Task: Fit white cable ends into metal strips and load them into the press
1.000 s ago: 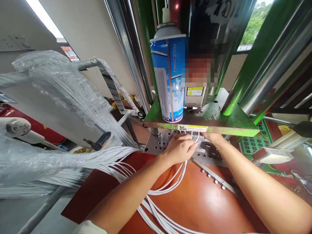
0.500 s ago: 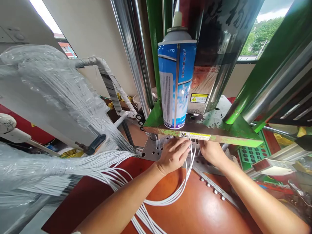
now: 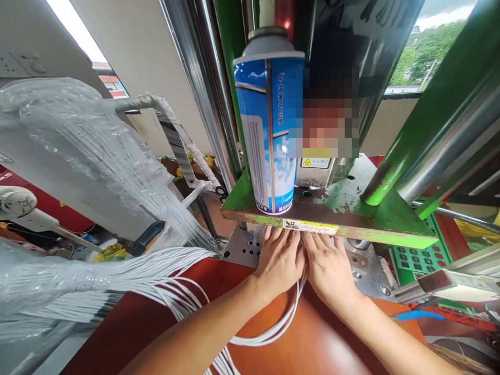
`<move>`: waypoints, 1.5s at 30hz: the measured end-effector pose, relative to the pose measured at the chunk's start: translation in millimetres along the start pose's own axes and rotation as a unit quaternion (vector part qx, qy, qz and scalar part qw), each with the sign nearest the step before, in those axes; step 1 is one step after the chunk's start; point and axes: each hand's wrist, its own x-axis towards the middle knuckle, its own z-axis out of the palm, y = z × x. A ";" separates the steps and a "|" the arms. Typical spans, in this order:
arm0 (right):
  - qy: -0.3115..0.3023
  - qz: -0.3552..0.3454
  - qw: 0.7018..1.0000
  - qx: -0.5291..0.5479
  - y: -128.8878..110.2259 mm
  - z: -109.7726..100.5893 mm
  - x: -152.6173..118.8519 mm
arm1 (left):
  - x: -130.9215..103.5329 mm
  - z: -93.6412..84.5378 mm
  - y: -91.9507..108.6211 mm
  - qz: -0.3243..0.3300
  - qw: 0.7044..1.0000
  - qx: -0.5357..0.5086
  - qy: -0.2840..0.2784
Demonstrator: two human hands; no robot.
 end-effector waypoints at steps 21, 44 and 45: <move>-0.012 0.018 0.999 0.031 -5.6 0.9 -4.4 | -4.3 3.8 2.9 0.033 0.993 0.092 -0.060; 0.056 0.006 0.988 0.142 7.9 -29.8 -91.2 | -44.5 -60.5 -32.4 0.057 0.998 -0.012 -0.040; 0.042 0.018 0.987 0.152 5.2 -33.2 -121.2 | -69.4 -77.8 -37.0 0.058 0.997 -0.015 -0.051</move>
